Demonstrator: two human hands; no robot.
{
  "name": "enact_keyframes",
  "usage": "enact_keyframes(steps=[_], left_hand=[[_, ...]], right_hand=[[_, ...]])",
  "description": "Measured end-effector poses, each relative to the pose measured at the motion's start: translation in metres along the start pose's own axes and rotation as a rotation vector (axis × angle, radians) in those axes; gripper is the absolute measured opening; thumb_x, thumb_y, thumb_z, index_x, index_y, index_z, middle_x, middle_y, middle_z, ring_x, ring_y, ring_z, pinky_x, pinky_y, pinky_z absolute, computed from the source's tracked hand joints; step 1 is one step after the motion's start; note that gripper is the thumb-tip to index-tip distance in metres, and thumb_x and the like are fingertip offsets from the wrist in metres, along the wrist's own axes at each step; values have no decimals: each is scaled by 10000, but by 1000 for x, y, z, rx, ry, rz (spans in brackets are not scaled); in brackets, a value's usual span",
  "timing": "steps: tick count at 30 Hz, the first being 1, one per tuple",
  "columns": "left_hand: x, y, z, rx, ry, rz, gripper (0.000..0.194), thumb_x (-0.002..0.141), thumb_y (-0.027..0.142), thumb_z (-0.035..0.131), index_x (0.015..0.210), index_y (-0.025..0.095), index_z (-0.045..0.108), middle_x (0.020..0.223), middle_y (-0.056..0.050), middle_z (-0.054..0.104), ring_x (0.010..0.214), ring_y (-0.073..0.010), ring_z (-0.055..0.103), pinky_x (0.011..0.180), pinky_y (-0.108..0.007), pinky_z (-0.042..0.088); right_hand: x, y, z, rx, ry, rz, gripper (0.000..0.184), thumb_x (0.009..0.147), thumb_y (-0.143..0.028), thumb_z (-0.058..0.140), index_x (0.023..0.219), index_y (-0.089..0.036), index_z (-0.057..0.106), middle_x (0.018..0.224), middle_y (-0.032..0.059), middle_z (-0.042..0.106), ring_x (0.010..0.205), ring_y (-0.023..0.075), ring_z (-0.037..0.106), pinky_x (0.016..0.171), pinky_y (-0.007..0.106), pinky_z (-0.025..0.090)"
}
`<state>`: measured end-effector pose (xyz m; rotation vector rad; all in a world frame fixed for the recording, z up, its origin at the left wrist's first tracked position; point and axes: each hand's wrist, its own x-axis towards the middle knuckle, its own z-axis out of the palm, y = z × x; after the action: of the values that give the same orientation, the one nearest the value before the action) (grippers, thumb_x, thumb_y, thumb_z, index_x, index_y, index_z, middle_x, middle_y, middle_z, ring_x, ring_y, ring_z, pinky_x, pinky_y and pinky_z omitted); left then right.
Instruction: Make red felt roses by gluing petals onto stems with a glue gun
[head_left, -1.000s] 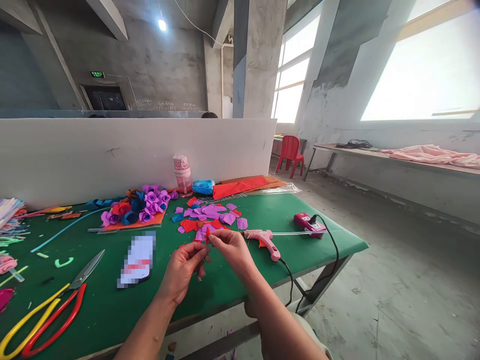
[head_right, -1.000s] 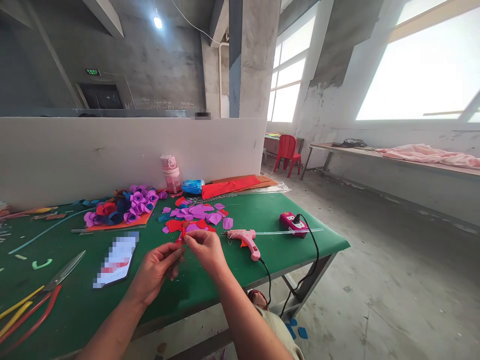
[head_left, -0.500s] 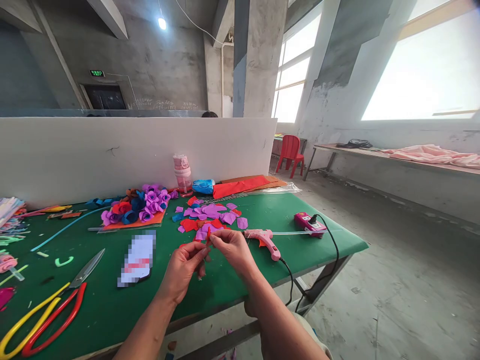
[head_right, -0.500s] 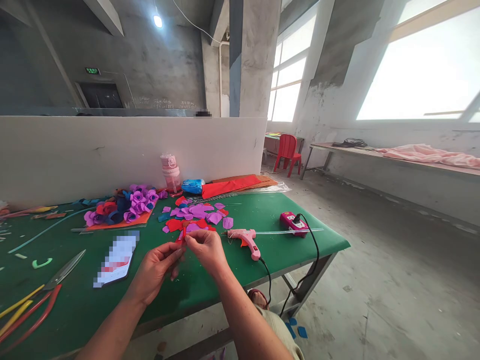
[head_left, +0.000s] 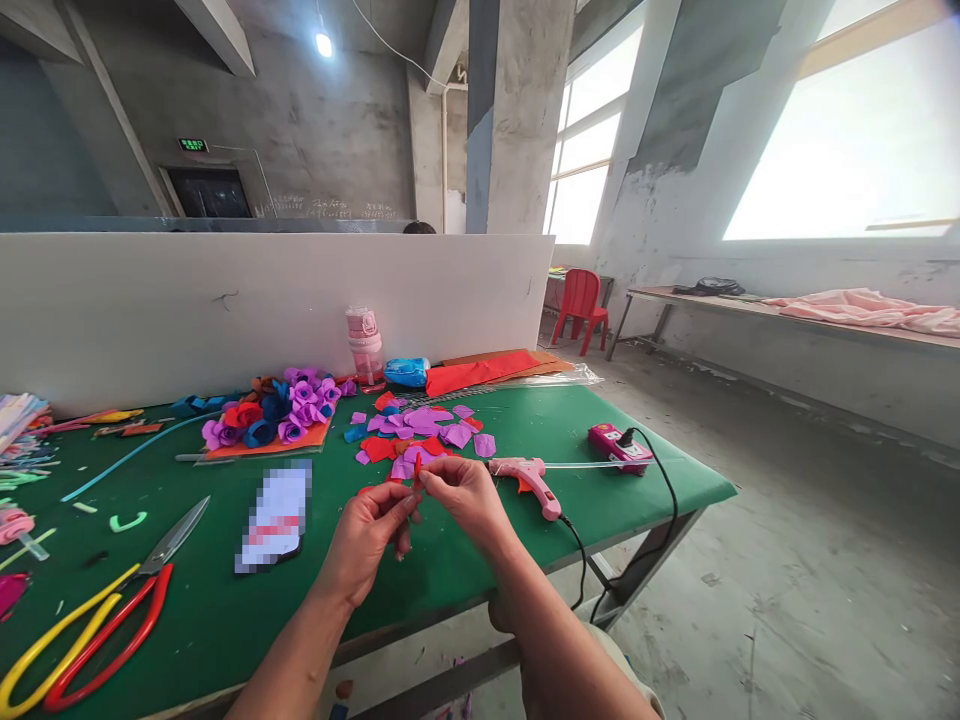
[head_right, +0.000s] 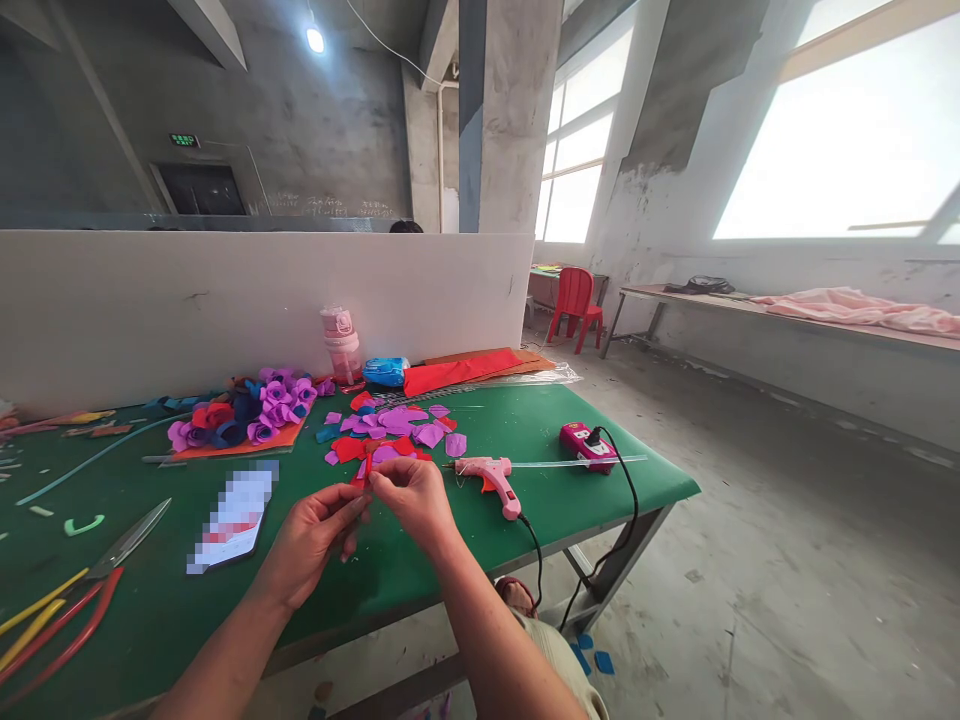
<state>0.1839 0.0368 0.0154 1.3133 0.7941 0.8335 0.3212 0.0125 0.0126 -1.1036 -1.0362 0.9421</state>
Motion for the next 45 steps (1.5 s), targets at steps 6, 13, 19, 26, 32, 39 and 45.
enact_keyframes(steps=[6,13,19,26,32,39,45], left_hand=[[0,-2,-1,0,-1,6,231,688,363,681,774,152,644,620,20,582,382,-53,451,369,-184,347],[1,-3,-2,-1,-10,-4,237,698,369,670,781,149,641,623,19,579,383,-52,452,366,-181,343],[0,-1,0,11,-5,3,243,679,371,684,772,150,644,610,22,581,376,-55,451,361,-183,340],[1,-2,0,33,50,7,256,653,377,698,752,146,647,605,7,598,391,-67,455,376,-199,370],[3,-5,-1,20,101,36,261,648,387,700,718,143,638,607,-2,607,400,-74,467,376,-204,386],[-3,0,2,-34,4,3,239,670,366,692,725,141,632,593,7,596,387,-67,472,372,-196,375],[-3,-2,1,-75,-47,-26,218,689,356,681,735,151,624,590,20,596,372,-56,456,357,-184,356]], right_hand=[[0,0,0,-8,-1,-6,195,660,-326,631,663,-133,656,633,16,624,562,110,510,547,227,378],[1,-1,0,29,-25,-13,184,673,-312,621,641,-134,651,635,17,628,566,108,510,548,223,380],[0,-1,-1,21,-10,-8,185,667,-318,620,643,-135,639,616,11,615,554,105,499,536,217,379],[1,3,3,-52,72,-71,173,675,-324,619,645,-154,630,621,8,611,585,125,528,573,231,412],[0,-2,4,70,19,2,270,699,-400,645,792,-147,670,708,20,639,628,124,539,627,242,412],[-6,-9,2,306,-247,59,244,664,-375,710,677,-141,641,587,-27,551,509,75,470,574,235,375],[-5,-8,1,373,-234,88,247,626,-354,743,640,-156,597,590,-37,549,504,75,466,549,229,369]])
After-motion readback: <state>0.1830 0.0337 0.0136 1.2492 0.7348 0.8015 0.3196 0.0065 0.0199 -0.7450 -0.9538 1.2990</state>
